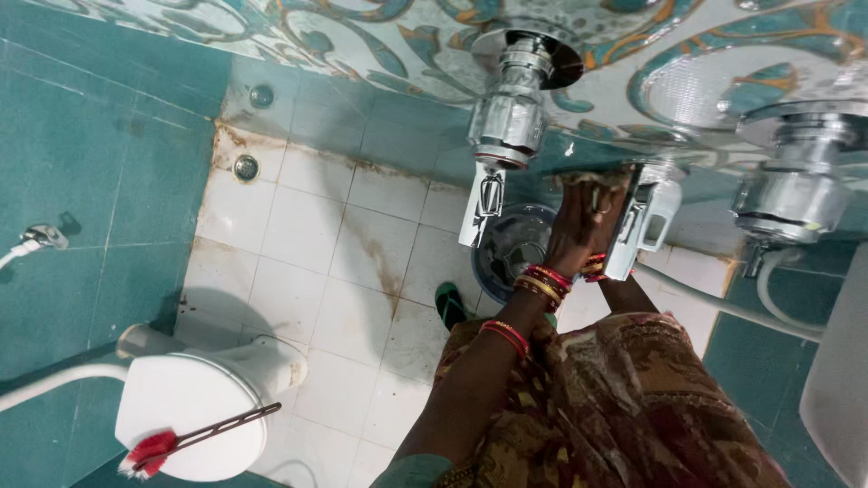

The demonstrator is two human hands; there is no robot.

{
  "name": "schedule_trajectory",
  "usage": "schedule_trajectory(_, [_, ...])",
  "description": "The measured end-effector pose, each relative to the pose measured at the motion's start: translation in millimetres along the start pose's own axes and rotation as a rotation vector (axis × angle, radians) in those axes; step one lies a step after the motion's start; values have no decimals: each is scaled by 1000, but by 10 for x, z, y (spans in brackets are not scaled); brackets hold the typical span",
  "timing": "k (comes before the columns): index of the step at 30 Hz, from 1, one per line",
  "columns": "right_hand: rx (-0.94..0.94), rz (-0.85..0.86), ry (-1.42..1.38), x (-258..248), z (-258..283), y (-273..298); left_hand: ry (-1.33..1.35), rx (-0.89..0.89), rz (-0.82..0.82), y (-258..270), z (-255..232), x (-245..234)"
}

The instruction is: The person uses a cloth to scrub a white bathroom sink and then wipes several wall-mounted metal faucets.

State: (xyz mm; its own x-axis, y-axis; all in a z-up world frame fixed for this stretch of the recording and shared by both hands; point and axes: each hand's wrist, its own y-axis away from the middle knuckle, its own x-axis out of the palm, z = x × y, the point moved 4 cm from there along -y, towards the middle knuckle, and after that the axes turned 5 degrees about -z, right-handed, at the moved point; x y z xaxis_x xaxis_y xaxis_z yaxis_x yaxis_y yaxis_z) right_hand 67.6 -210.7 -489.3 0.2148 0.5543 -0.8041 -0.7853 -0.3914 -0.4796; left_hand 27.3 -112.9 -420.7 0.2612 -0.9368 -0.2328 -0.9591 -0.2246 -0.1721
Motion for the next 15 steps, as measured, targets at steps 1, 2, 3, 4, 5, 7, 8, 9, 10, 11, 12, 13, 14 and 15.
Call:
schedule_trajectory(1, [-6,21,-7,20,10,10,115,9,-20,-7,-19,-109])
schedule_trajectory(2, [-17,38,-9,39,8,7,229,19,-42,-12,-50,-209])
schedule_trajectory(3, [-21,50,-14,47,10,9,344,37,-62,-42,-91,-297])
schedule_trajectory(4, [-27,66,-15,42,-11,-7,274,28,-66,-38,-134,-369])
schedule_trajectory(5, [-39,68,-13,59,-48,-81,202,25,-70,-55,-177,-438])
schedule_trajectory(7, [-48,85,-19,55,-73,-141,131,-7,-31,-95,-245,-488])
schedule_trajectory(8, [-55,93,-22,67,-85,-183,133,-37,12,-111,-250,-484])
schedule_trajectory(9, [-61,104,-28,75,-97,-206,133,-66,54,-130,-216,-482])
schedule_trajectory(10, [-66,114,-32,97,-102,-229,31,-42,42,-167,-166,-495])
schedule_trajectory(11, [-70,123,-41,130,-85,-234,-71,-20,31,-196,-99,-495])
schedule_trajectory(12, [-77,131,-51,192,-25,-257,-173,1,20,-211,-21,-497])
schedule_trajectory(13, [-76,146,-56,253,66,-255,-145,-72,11,-179,86,-511])
schedule_trajectory(14, [-74,160,-65,295,127,-234,-117,-145,2,-140,189,-528])
schedule_trajectory(15, [-82,170,-81,334,149,-230,-90,-213,-12,-134,288,-547])
